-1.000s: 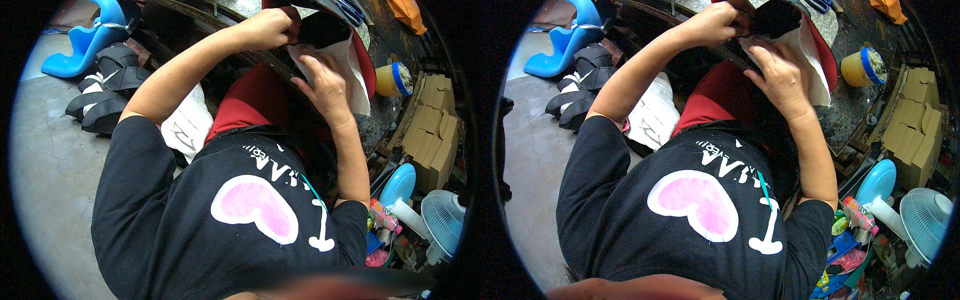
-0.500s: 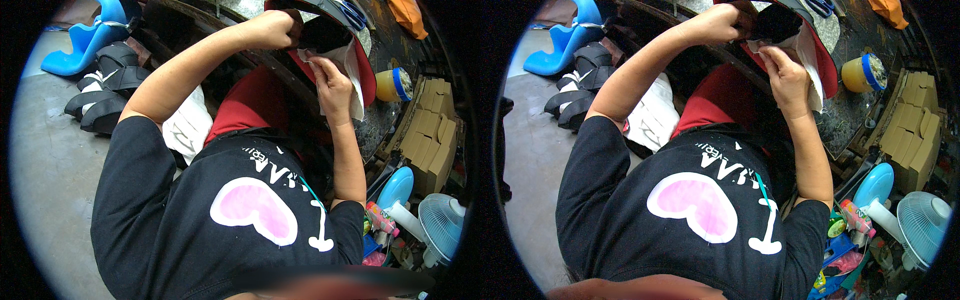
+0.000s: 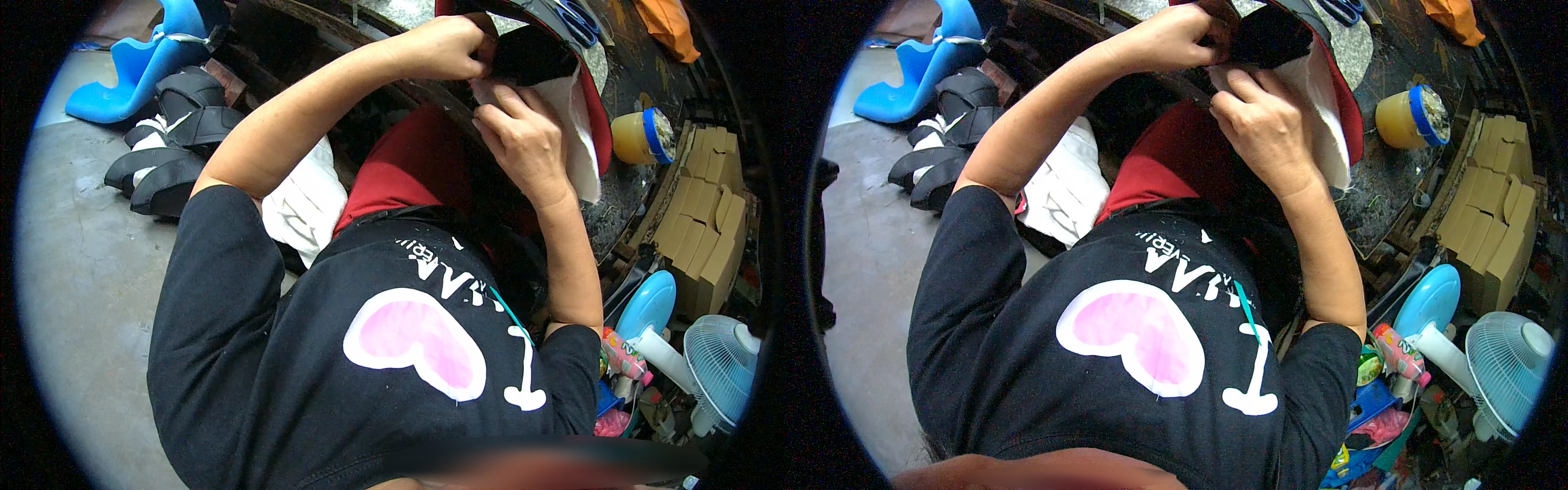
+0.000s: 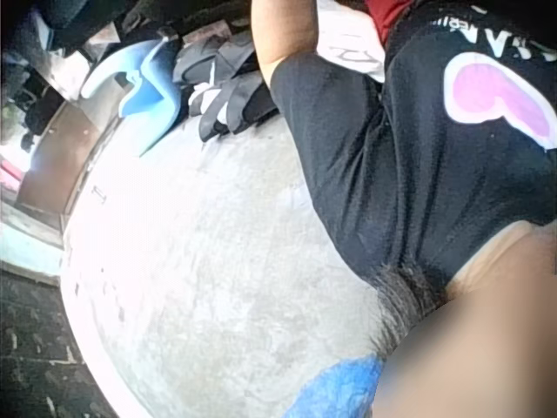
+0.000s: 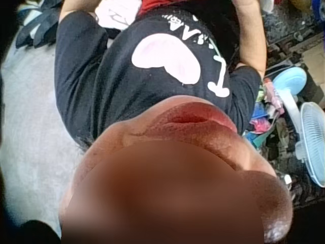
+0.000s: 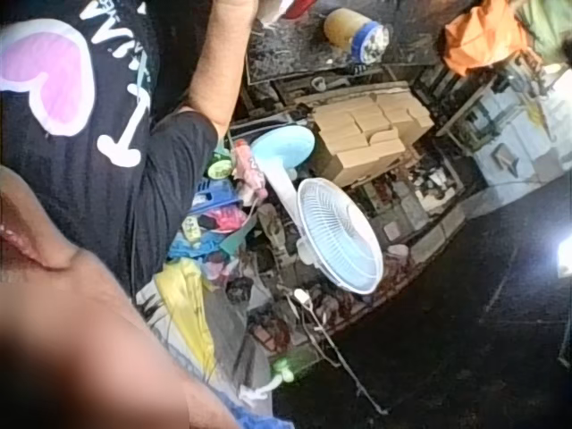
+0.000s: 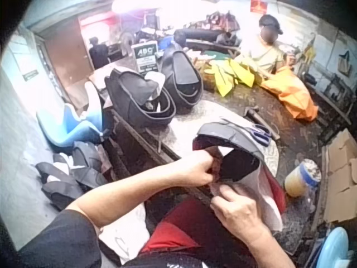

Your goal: The person inserts a white fabric liner into a black shoe, trims the excess with scissors, and repeats the process on a second shoe. The person handles the shoes and scissors throughout the clip.

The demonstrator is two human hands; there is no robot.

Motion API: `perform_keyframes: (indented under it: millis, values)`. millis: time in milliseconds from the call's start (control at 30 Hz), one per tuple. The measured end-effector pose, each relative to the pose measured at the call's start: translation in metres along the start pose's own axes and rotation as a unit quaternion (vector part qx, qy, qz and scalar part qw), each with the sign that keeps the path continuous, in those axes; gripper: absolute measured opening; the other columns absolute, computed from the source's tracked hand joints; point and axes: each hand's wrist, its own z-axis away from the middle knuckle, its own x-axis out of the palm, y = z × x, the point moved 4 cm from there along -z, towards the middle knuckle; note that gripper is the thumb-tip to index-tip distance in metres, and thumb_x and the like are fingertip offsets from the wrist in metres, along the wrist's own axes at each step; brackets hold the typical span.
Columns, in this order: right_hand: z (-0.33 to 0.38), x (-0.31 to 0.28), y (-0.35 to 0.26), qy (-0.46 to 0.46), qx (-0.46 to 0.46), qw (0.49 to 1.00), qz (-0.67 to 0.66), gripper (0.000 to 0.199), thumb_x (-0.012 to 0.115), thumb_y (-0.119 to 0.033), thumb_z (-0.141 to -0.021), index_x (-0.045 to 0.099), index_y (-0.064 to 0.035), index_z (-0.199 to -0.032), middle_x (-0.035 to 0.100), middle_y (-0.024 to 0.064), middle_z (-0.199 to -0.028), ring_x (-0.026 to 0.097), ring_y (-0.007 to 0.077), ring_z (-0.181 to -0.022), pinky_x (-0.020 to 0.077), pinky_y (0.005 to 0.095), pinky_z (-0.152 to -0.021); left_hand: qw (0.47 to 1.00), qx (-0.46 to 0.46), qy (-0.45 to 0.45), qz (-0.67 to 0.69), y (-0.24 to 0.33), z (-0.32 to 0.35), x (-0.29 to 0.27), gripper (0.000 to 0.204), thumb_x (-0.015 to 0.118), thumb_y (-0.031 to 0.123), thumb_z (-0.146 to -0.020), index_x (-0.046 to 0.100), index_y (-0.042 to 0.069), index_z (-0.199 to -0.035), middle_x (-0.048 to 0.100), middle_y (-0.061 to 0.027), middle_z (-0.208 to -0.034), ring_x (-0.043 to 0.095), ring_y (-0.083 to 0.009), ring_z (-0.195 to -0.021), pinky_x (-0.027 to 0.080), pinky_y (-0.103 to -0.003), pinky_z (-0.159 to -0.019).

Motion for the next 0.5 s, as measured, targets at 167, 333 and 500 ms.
perform_keyframes:
  millis: [167, 333, 500]
  values:
    - [0.004, -0.01, 0.011, 0.004, -0.075, 0.996, -0.04, 0.01, 0.072, -0.014, -0.079, 0.065, -0.0087, -0.084, 0.065, 0.0069, -0.098, 0.063, 0.0281, -0.091, 0.0528, 0.0384, -0.08, 0.997, 0.053, 0.041, 0.027, 0.007, 0.004, -0.004, 0.025, 0.07, 0.022, -0.074, 0.072, 0.003, -0.09, 0.065, -0.0181, -0.106, 0.064, -0.0328, -0.101, 0.051, -0.038, -0.092]
    - [0.023, -0.007, 0.038, 0.086, 0.106, 0.919, -0.371, 0.021, 0.067, -0.01, -0.088, 0.063, -0.0026, -0.107, 0.068, 0.01, -0.103, 0.066, 0.0187, -0.093, 0.0521, 0.0294, -0.082, 0.99, 0.114, 0.066, 0.053, 0.023, 0.033, -0.003, 0.027, 0.072, 0.007, -0.078, 0.07, 0.005, -0.105, 0.057, -0.0183, -0.124, 0.055, -0.034, -0.12, 0.047, -0.04, -0.102]
    - [0.025, -0.008, 0.04, 0.176, 0.071, 0.952, -0.241, 0.033, 0.062, 0.001, -0.086, 0.058, -0.0053, -0.119, 0.066, 0.0135, -0.116, 0.067, 0.0241, -0.098, 0.0526, 0.0327, -0.086, 0.977, 0.174, 0.092, -0.083, 0.038, 0.049, 0.001, 0.026, 0.072, 0.009, -0.078, 0.07, 0.006, -0.104, 0.059, -0.0134, -0.119, 0.06, -0.0334, -0.111, 0.053, -0.039, -0.092]
